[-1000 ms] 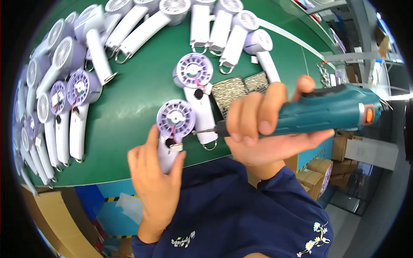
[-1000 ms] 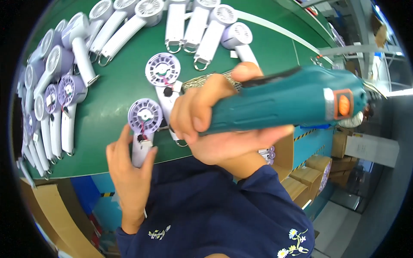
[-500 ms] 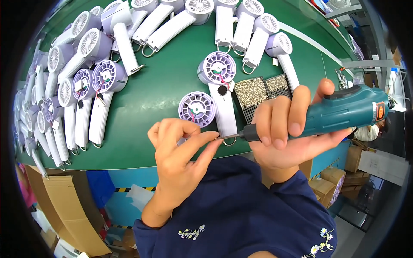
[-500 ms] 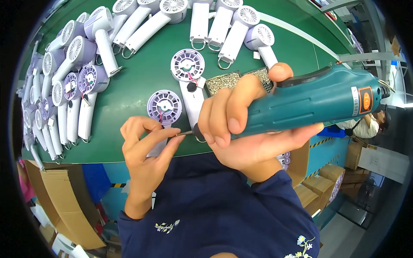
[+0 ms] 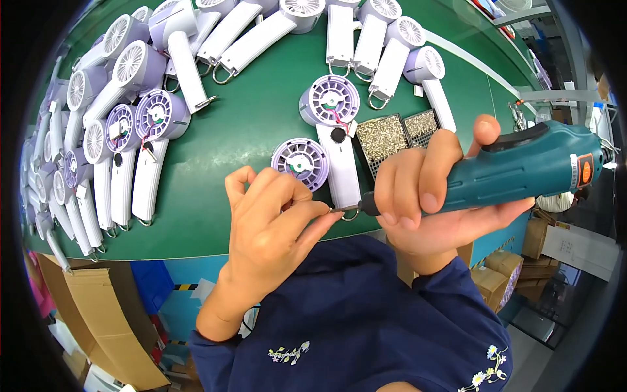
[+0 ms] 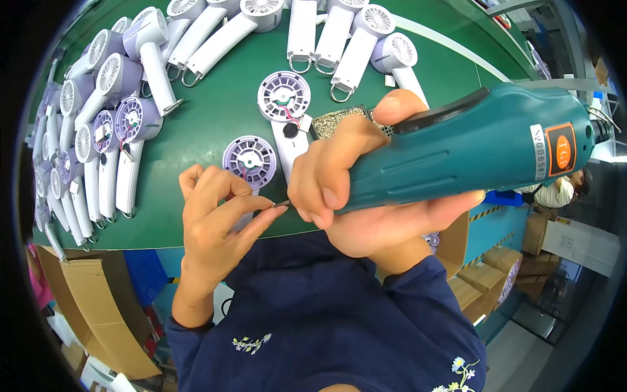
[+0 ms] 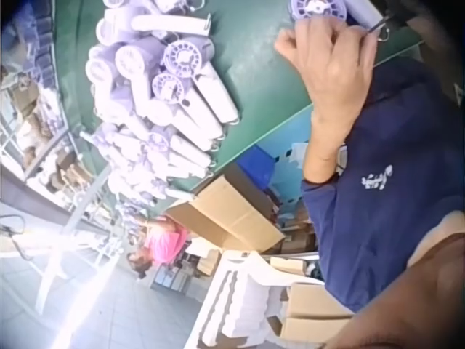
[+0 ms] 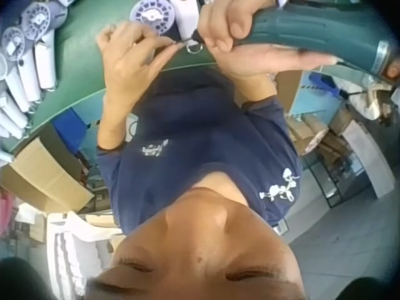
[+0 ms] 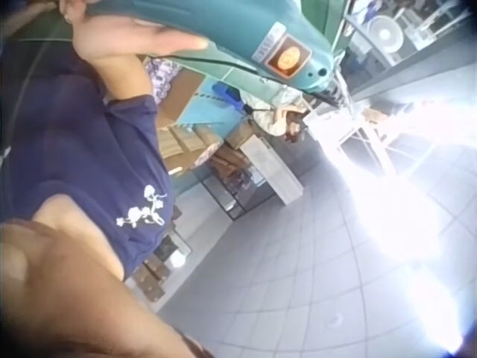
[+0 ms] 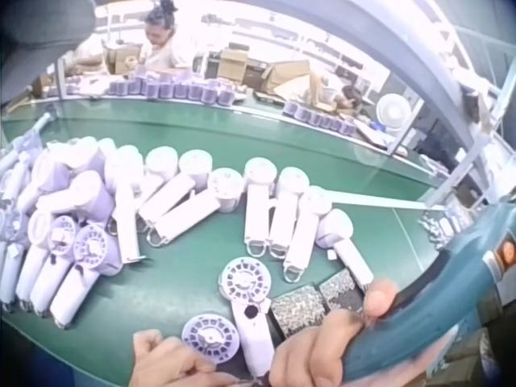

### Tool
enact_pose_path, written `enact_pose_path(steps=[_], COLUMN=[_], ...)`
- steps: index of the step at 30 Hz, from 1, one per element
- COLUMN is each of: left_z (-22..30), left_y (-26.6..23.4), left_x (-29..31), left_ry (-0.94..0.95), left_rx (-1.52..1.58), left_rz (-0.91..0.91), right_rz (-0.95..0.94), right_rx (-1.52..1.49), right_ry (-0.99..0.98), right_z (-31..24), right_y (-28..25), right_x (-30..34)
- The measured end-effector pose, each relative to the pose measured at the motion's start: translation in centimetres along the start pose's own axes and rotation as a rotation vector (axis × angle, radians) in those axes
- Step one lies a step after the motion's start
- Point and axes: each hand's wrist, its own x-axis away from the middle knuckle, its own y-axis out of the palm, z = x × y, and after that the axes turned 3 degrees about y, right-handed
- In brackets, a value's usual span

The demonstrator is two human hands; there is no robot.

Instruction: The person assembles small handheld electric fans from fan parts and screws, then places the completed units into a cardboard box. The assembly is performed using an electric screwdriver.

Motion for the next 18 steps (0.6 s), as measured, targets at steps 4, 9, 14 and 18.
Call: enact_pose_path(steps=[4, 9, 14, 18], left_z=[-0.3, -0.5, -1.0, -1.5], left_y=[-0.4, -1.3, -1.1, -0.6], left_x=[-0.7, -2.1, -2.3, -2.1], left_ry=[0.062, 0.135, 0.147, 0.140], left_rx=[-0.030, -0.085, -0.061, -0.037], left_rz=[-0.075, -0.184, -0.174, -0.147], right_rz=[-0.085, -0.128, -0.139, -0.092], right_rx=[-0.010, 0.026, 0.043, 0.042], right_ry=[0.029, 0.010, -0.013, 0.004], right_z=[0.4, 0.1, 0.3, 0.6], right_y=[0.0, -0.1, 0.0, 0.0], right_x=[-0.1, -0.6, -0.7, -0.5])
